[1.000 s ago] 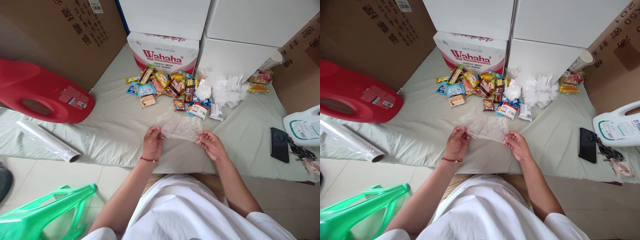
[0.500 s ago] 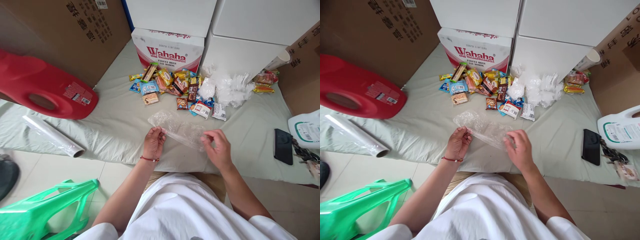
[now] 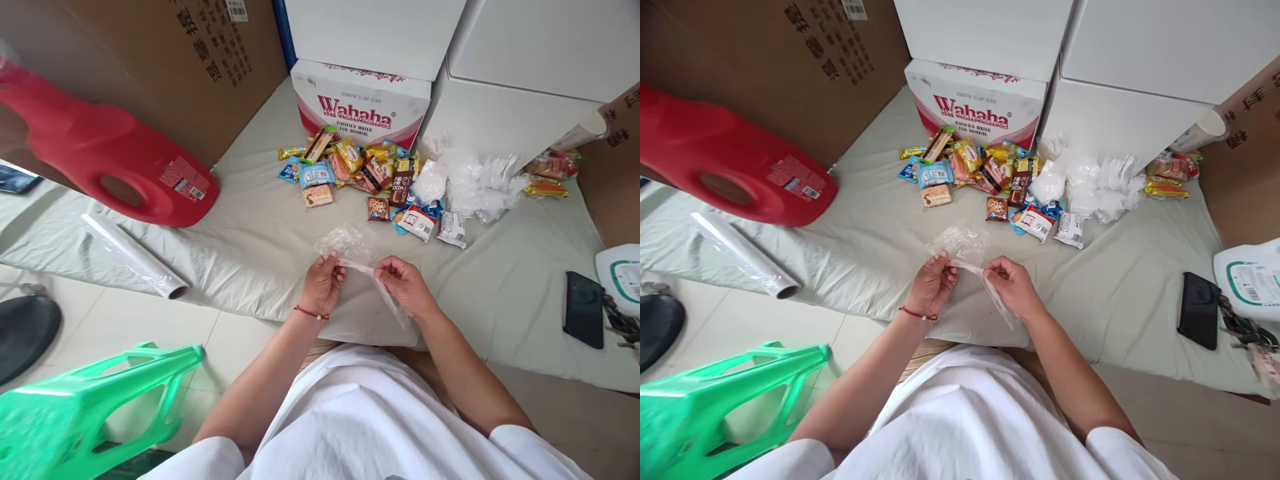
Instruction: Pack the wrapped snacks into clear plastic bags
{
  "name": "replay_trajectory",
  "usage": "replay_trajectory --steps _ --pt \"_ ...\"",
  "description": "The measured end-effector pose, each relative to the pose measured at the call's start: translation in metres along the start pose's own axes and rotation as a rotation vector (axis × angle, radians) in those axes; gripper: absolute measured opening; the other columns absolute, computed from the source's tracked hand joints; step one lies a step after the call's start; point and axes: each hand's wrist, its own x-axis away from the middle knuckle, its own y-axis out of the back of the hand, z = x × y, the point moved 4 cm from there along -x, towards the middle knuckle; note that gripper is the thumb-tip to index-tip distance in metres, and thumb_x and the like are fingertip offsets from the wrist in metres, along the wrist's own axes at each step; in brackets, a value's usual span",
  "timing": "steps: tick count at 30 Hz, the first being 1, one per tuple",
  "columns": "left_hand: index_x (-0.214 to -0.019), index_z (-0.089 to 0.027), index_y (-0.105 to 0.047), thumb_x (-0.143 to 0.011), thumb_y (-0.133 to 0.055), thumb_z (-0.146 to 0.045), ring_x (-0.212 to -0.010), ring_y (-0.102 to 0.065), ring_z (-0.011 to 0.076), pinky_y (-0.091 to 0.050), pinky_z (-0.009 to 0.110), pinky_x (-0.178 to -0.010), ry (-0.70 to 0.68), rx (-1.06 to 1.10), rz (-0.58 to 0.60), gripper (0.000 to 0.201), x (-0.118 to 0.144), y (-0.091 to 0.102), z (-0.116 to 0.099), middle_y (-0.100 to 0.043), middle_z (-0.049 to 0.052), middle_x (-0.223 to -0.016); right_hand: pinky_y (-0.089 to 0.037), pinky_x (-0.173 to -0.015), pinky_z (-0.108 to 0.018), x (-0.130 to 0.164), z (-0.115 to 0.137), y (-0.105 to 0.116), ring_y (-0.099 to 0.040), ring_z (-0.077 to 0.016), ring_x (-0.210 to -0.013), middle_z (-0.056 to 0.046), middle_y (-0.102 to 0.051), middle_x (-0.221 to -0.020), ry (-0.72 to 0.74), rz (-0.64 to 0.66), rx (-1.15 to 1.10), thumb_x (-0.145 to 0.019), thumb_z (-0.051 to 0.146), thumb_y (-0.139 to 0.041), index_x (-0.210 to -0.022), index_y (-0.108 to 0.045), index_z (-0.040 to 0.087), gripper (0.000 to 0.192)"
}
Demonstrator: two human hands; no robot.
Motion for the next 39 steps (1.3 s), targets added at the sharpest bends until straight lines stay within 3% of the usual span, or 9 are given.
replay_trajectory --steps 4,8,11,14,17,22,28,32,39 --pt "-0.071 -0.018 -0.054 -0.055 -0.099 -0.053 -0.056 -0.054 0.0054 -0.037 0.016 -0.045 0.003 0.008 0.029 0.059 0.000 -0.004 0.000 -0.059 -0.005 -0.063 -0.018 -0.043 -0.022 0.005 0.002 0.001 -0.028 -0.0049 -0.048 0.008 -0.046 -0.060 -0.204 0.007 -0.211 -0.063 0.058 -0.090 -0.078 -0.062 0.021 0.049" --pt "-0.075 -0.018 -0.060 -0.059 -0.090 -0.071 -0.063 -0.059 0.0096 -0.040 0.019 -0.047 0.018 -0.146 0.130 0.063 0.013 -0.010 0.002 -0.065 0.000 -0.075 -0.016 -0.041 -0.020 0.007 0.004 0.002 -0.028 -0.0026 -0.046 0.008 -0.049 -0.061 -0.222 -0.058 -0.303 -0.057 0.053 -0.094 -0.076 -0.062 0.019 0.050" --pt "-0.094 -0.017 -0.071 -0.060 -0.094 -0.061 -0.077 -0.063 0.0129 -0.045 0.021 -0.055 0.079 -0.334 0.251 0.060 0.024 -0.018 0.011 -0.069 0.003 -0.092 -0.018 -0.040 -0.018 0.007 0.005 -0.001 -0.029 -0.0017 -0.045 0.007 -0.053 -0.063 -0.232 -0.053 -0.344 -0.058 0.051 -0.095 -0.078 -0.063 0.019 0.050" --pt "-0.092 -0.016 -0.074 -0.057 -0.097 -0.055 -0.071 -0.056 0.0101 -0.040 0.021 -0.056 0.104 -0.394 0.312 0.057 0.026 -0.024 0.020 -0.066 0.001 -0.083 -0.018 -0.039 -0.016 0.009 0.006 -0.005 -0.030 -0.0005 -0.045 0.007 -0.055 -0.065 -0.269 -0.020 -0.406 -0.057 0.048 -0.097 -0.079 -0.064 0.018 0.050" --pt "-0.077 -0.015 -0.071 -0.059 -0.096 -0.052 -0.059 -0.045 0.0062 -0.031 0.021 -0.054 0.072 -0.391 0.311 0.048 0.022 -0.025 0.021 -0.058 -0.002 -0.067 -0.018 -0.038 -0.014 0.010 0.007 -0.001 -0.028 0.0004 -0.044 0.008 -0.053 -0.064 -0.314 -0.033 -0.469 -0.054 0.045 -0.100 -0.079 -0.063 0.018 0.052" --pt "-0.073 -0.016 -0.067 -0.062 -0.094 -0.051 -0.059 -0.044 0.0055 -0.032 0.021 -0.054 0.051 -0.364 0.315 0.046 0.019 -0.022 0.016 -0.060 -0.002 -0.071 -0.017 -0.036 -0.012 0.012 0.006 0.013 -0.028 0.0008 -0.044 0.009 -0.052 -0.063 -0.336 -0.113 -0.508 -0.050 0.042 -0.102 -0.079 -0.062 0.018 0.055" --pt "-0.090 -0.018 -0.073 -0.066 -0.090 -0.058 -0.063 -0.046 0.0078 -0.035 0.022 -0.057 -0.016 -0.437 0.341 0.049 0.022 -0.034 0.022 -0.059 -0.003 -0.071 -0.015 -0.036 -0.013 0.015 0.001 0.008 -0.027 0.0009 -0.043 0.007 -0.056 -0.066 -0.362 -0.050 -0.510 -0.053 0.044 -0.101 -0.080 -0.063 0.018 0.054" --pt "-0.074 -0.017 -0.071 -0.066 -0.090 -0.056 -0.060 -0.042 0.0070 -0.033 0.023 -0.057 -0.123 -0.449 0.302 0.044 0.019 -0.038 0.021 -0.058 -0.003 -0.065 -0.018 -0.038 -0.014 0.015 0.002 0.007 -0.028 -0.0001 -0.045 0.007 -0.055 -0.068 -0.299 -0.028 -0.483 -0.060 0.046 -0.098 -0.081 -0.063 0.019 0.049" --pt "-0.072 -0.017 -0.072 -0.063 -0.092 -0.052 -0.059 -0.044 0.0073 -0.033 0.024 -0.056 -0.099 -0.416 0.247 0.041 0.013 -0.028 0.022 -0.064 -0.002 -0.066 -0.018 -0.041 -0.018 0.018 0.004 0.018 -0.032 -0.0030 -0.049 0.004 -0.057 -0.075 -0.184 -0.080 -0.360 -0.069 0.056 -0.092 -0.083 -0.063 0.020 0.048"
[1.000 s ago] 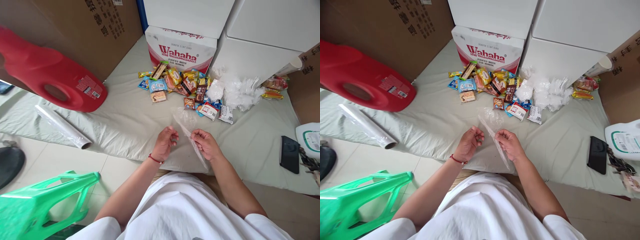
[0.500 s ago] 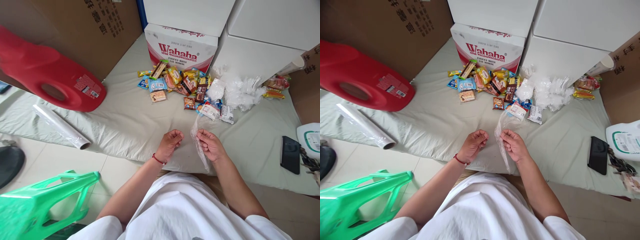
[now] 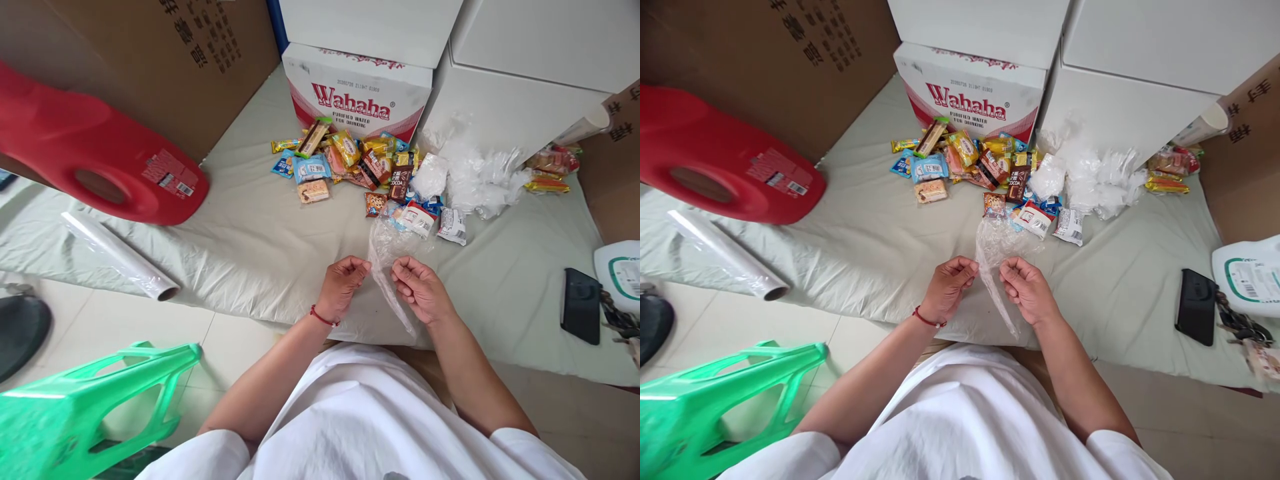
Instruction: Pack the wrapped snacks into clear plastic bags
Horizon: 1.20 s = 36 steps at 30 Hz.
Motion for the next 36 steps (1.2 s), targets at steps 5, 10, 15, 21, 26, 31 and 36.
replay_trajectory --steps 5,10,15,21,26,31,36 --pt "-0.073 -0.018 -0.075 -0.067 -0.090 -0.052 -0.059 -0.045 0.0085 -0.035 0.025 -0.059 -0.040 -0.063 0.030 0.038 0.003 -0.007 0.001 -0.062 -0.002 -0.063 -0.021 -0.044 -0.021 -0.003 0.000 -0.007 -0.034 -0.0072 -0.052 0.005 -0.049 -0.064 0.147 -0.040 0.201 -0.073 0.061 -0.087 -0.085 -0.069 0.022 0.045" --pt "-0.073 -0.019 -0.074 -0.071 -0.086 -0.053 -0.061 -0.046 0.0095 -0.037 0.025 -0.061 -0.039 -0.072 0.060 0.037 0.003 -0.009 0.001 -0.063 -0.002 -0.067 -0.018 -0.045 -0.023 -0.003 0.001 -0.008 -0.029 -0.0066 -0.050 0.005 -0.047 -0.061 0.161 -0.066 0.181 -0.071 0.060 -0.087 -0.074 -0.067 0.021 0.043" --pt "-0.072 -0.019 -0.069 -0.070 -0.087 -0.055 -0.060 -0.044 0.0083 -0.035 0.024 -0.058 -0.009 -0.042 0.072 0.040 0.001 -0.007 0.003 -0.059 -0.003 -0.066 -0.017 -0.043 -0.023 0.000 0.003 -0.003 -0.028 -0.0056 -0.047 0.006 -0.048 -0.061 0.088 -0.092 0.121 -0.064 0.061 -0.090 -0.073 -0.064 0.021 0.049" --pt "-0.078 -0.019 -0.066 -0.069 -0.090 -0.055 -0.074 -0.055 0.0100 -0.044 0.023 -0.066 -0.002 0.088 0.062 0.044 0.000 0.001 0.001 -0.063 -0.001 -0.080 -0.019 -0.043 -0.022 0.005 0.005 0.004 -0.027 -0.0056 -0.048 0.007 -0.043 -0.058 0.105 -0.106 0.152 -0.067 0.062 -0.089 -0.074 -0.064 0.021 0.049" --pt "-0.078 -0.018 -0.068 -0.070 -0.091 -0.053 -0.079 -0.056 0.0095 -0.048 0.022 -0.071 -0.052 0.055 0.106 0.043 0.001 0.000 0.001 -0.065 0.000 -0.085 -0.022 -0.045 -0.023 0.013 0.008 0.010 -0.031 -0.0073 -0.050 0.006 -0.045 -0.060 0.177 -0.081 0.259 -0.079 0.060 -0.083 -0.077 -0.066 0.022 0.042" --pt "-0.080 -0.020 -0.059 -0.071 -0.092 -0.053 -0.087 -0.064 0.0130 -0.060 0.032 -0.082 0.066 0.246 0.168 0.047 0.004 -0.004 -0.003 -0.063 -0.002 -0.088 -0.035 -0.051 -0.025 0.021 0.027 0.031 -0.045 -0.0105 -0.058 0.000 -0.060 -0.076 0.366 -0.231 0.307 -0.088 0.054 -0.076 -0.088 -0.071 0.024 0.031" --pt "-0.083 -0.022 -0.052 -0.072 -0.093 -0.047 -0.106 -0.070 0.0207 -0.063 0.042 -0.089 0.138 0.338 0.226 0.049 0.009 0.002 -0.009 -0.066 0.000 -0.095 -0.046 -0.060 -0.024 0.019 0.045 0.081 -0.052 -0.0131 -0.071 0.000 -0.060 -0.085 0.540 -0.588 0.147 -0.077 0.048 -0.085 -0.094 -0.070 0.027 0.031"
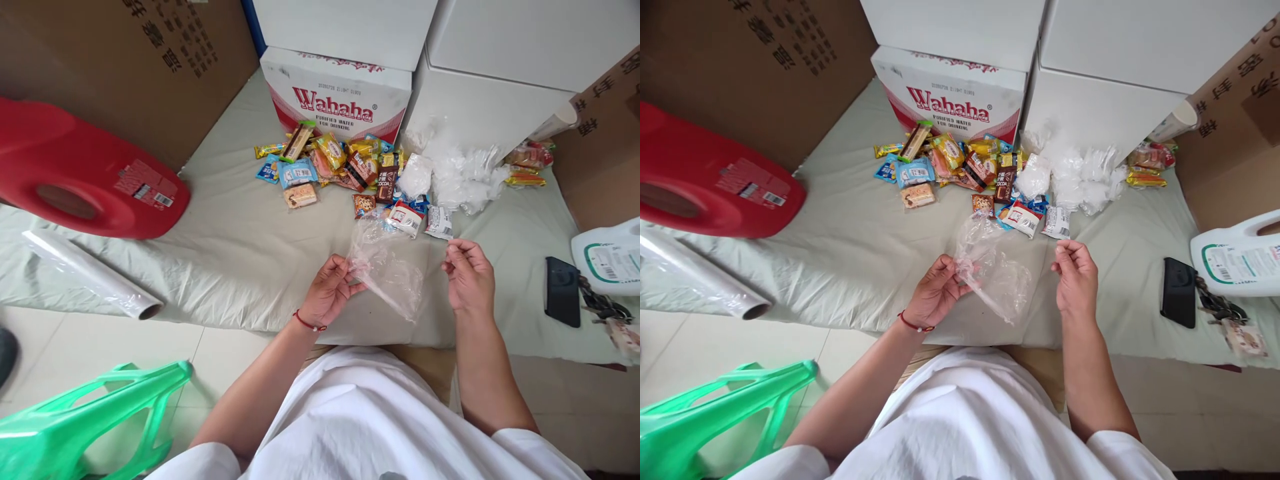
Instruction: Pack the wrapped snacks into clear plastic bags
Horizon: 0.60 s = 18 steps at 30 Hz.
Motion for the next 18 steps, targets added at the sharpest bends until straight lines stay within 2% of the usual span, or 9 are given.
replay_trajectory --steps 3,6,8,11,13,15,18 --pt "-0.085 -0.023 -0.051 -0.072 -0.093 -0.046 -0.108 -0.073 0.0232 -0.063 0.044 -0.090 0.025 0.005 0.003 0.050 0.002 0.004 0.000 -0.069 0.000 -0.097 -0.053 -0.069 -0.025 -0.006 -0.012 0.003 -0.060 -0.0151 -0.083 -0.003 -0.067 -0.099 -0.121 0.081 0.005 -0.075 0.057 -0.085 -0.101 -0.072 0.027 0.042" --pt "-0.085 -0.023 -0.050 -0.070 -0.094 -0.046 -0.100 -0.076 0.0226 -0.063 0.041 -0.086 0.061 -0.010 0.021 0.052 0.003 0.005 0.004 -0.071 0.000 -0.098 -0.057 -0.082 -0.030 0.001 -0.018 -0.010 -0.064 -0.0181 -0.099 -0.004 -0.069 -0.114 -0.218 0.263 -0.042 -0.077 0.063 -0.082 -0.111 -0.072 0.029 0.049" --pt "-0.085 -0.022 -0.050 -0.070 -0.094 -0.047 -0.094 -0.076 0.0214 -0.063 0.040 -0.084 0.083 -0.027 0.035 0.053 0.003 0.005 0.007 -0.072 0.000 -0.100 -0.057 -0.093 -0.033 0.007 -0.016 -0.022 -0.063 -0.0196 -0.112 -0.004 -0.068 -0.123 -0.217 0.405 -0.072 -0.078 0.059 -0.084 -0.121 -0.071 0.032 0.052" --pt "-0.085 -0.022 -0.050 -0.072 -0.093 -0.048 -0.090 -0.077 0.0207 -0.063 0.039 -0.082 0.097 -0.042 0.038 0.052 0.004 0.004 0.009 -0.072 -0.001 -0.096 -0.051 -0.107 -0.036 0.011 -0.007 -0.039 -0.056 -0.0211 -0.129 -0.003 -0.063 -0.136 -0.095 0.563 -0.061 -0.074 0.046 -0.091 -0.129 -0.068 0.036 0.060" --pt "-0.084 -0.022 -0.050 -0.072 -0.093 -0.049 -0.091 -0.077 0.0211 -0.063 0.038 -0.081 0.093 -0.046 0.031 0.051 0.004 0.003 0.009 -0.071 -0.001 -0.094 -0.050 -0.107 -0.037 0.009 -0.001 -0.044 -0.056 -0.0219 -0.128 -0.004 -0.062 -0.134 0.024 0.561 -0.015 -0.073 0.043 -0.091 -0.116 -0.075 0.034 0.046" --pt "-0.084 -0.022 -0.050 -0.071 -0.093 -0.049 -0.091 -0.077 0.0206 -0.062 0.037 -0.081 0.087 -0.051 0.025 0.052 0.003 0.004 0.009 -0.070 -0.001 -0.096 -0.051 -0.101 -0.036 0.008 0.002 -0.047 -0.060 -0.0216 -0.115 -0.005 -0.065 -0.118 0.111 0.509 0.027 -0.076 0.045 -0.088 -0.092 -0.077 0.029 0.026" --pt "-0.083 -0.021 -0.051 -0.070 -0.093 -0.052 -0.086 -0.073 0.0164 -0.061 0.034 -0.081 0.079 -0.093 -0.015 0.053 -0.003 0.008 0.011 -0.068 -0.001 -0.095 -0.053 -0.088 -0.035 0.009 0.003 -0.047 -0.061 -0.0207 -0.096 -0.003 -0.064 -0.092 0.135 0.465 0.048 -0.080 0.048 -0.084 -0.078 -0.073 0.026 0.024"
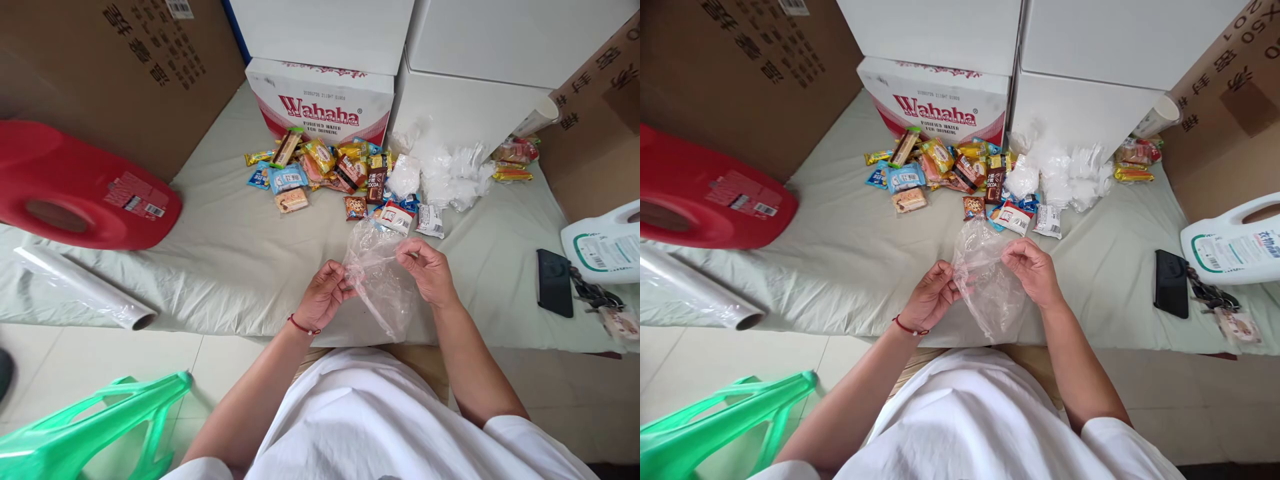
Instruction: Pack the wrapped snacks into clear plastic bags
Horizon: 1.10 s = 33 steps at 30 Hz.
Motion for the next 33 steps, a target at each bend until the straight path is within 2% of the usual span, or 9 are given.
replay_trajectory --steps 4,8,11,13,15,20,26,31,33 --pt "-0.092 -0.021 -0.060 -0.067 -0.093 -0.048 -0.087 -0.065 0.0126 -0.056 0.028 -0.078 -0.131 -0.162 -0.207 0.049 -0.005 0.009 -0.003 -0.066 0.001 -0.106 -0.048 -0.063 -0.031 0.012 0.005 0.001 -0.054 -0.0168 -0.070 -0.001 -0.062 -0.080 -0.070 -0.020 0.064 -0.085 0.051 -0.078 -0.081 -0.069 0.026 0.027" --pt "-0.095 -0.024 -0.065 -0.075 -0.087 -0.035 -0.088 -0.058 0.0141 -0.049 0.025 -0.076 -0.500 -0.414 -0.485 0.032 0.018 -0.002 -0.022 -0.062 0.001 -0.099 -0.044 -0.059 -0.030 0.026 0.024 -0.001 -0.051 -0.0147 -0.061 0.000 -0.061 -0.074 0.002 -0.070 0.298 -0.094 0.044 -0.069 -0.085 -0.065 0.026 0.021" --pt "-0.091 -0.024 -0.072 -0.088 -0.077 -0.040 -0.089 -0.059 0.0176 -0.049 0.029 -0.082 -0.578 -0.532 -0.245 0.017 0.034 -0.039 -0.029 -0.064 0.004 -0.093 -0.044 -0.064 -0.030 0.032 0.041 -0.011 -0.053 -0.0152 -0.063 -0.001 -0.063 -0.075 0.144 -0.083 0.544 -0.096 0.035 -0.065 -0.082 -0.063 0.026 0.017" --pt "-0.097 -0.023 -0.075 -0.090 -0.074 -0.047 -0.097 -0.063 0.0209 -0.051 0.032 -0.087 -0.478 -0.512 -0.047 0.025 0.035 -0.063 -0.027 -0.068 0.008 -0.101 -0.043 -0.065 -0.030 0.034 0.047 -0.019 -0.054 -0.0152 -0.064 -0.001 -0.064 -0.075 0.203 -0.055 0.633 -0.095 0.030 -0.064 -0.081 -0.062 0.025 0.015" --pt "-0.106 -0.022 -0.073 -0.088 -0.076 -0.053 -0.101 -0.064 0.0219 -0.052 0.033 -0.088 -0.375 -0.402 0.009 0.035 0.028 -0.076 -0.022 -0.070 0.009 -0.108 -0.041 -0.064 -0.029 0.035 0.049 -0.027 -0.054 -0.0147 -0.063 -0.001 -0.063 -0.073 0.226 -0.034 0.660 -0.093 0.027 -0.064 -0.080 -0.062 0.025 0.013" --pt "-0.093 -0.019 -0.073 -0.076 -0.086 -0.056 -0.084 -0.061 0.0156 -0.051 0.029 -0.080 -0.321 -0.273 -0.021 0.043 0.003 -0.078 -0.013 -0.070 0.003 -0.091 -0.038 -0.060 -0.028 0.038 0.047 -0.030 -0.048 -0.0127 -0.058 0.001 -0.058 -0.068 0.159 0.024 0.565 -0.094 0.029 -0.065 -0.082 -0.064 0.024 0.013" --pt "-0.082 -0.020 -0.065 -0.078 -0.084 -0.055 -0.083 -0.062 0.0127 -0.052 0.026 -0.079 -0.290 -0.162 -0.065 0.041 0.000 -0.066 -0.012 -0.068 -0.001 -0.084 -0.032 -0.054 -0.024 0.043 0.032 -0.018 -0.039 -0.0101 -0.058 0.005 -0.049 -0.065 -0.130 0.113 0.047 -0.092 0.043 -0.073 -0.081 -0.063 0.021 0.025" --pt "-0.086 -0.023 -0.052 -0.080 -0.082 -0.052 -0.096 -0.070 0.0156 -0.057 0.029 -0.083 -0.307 0.004 -0.177 0.042 0.002 -0.054 -0.023 -0.068 -0.001 -0.092 -0.045 -0.066 -0.023 0.035 0.029 -0.008 -0.051 -0.0116 -0.074 0.002 -0.055 -0.080 -0.098 -0.085 -0.156 -0.086 0.037 -0.076 -0.078 -0.062 0.022 0.022" --pt "-0.088 -0.024 -0.048 -0.083 -0.079 -0.051 -0.083 -0.071 0.0131 -0.058 0.027 -0.076 -0.358 0.024 -0.261 0.041 0.004 -0.046 -0.031 -0.066 -0.003 -0.086 -0.053 -0.079 -0.026 0.033 0.030 -0.009 -0.059 -0.0141 -0.090 0.000 -0.062 -0.094 -0.078 -0.175 -0.218 -0.084 0.035 -0.076 -0.078 -0.061 0.022 0.021"
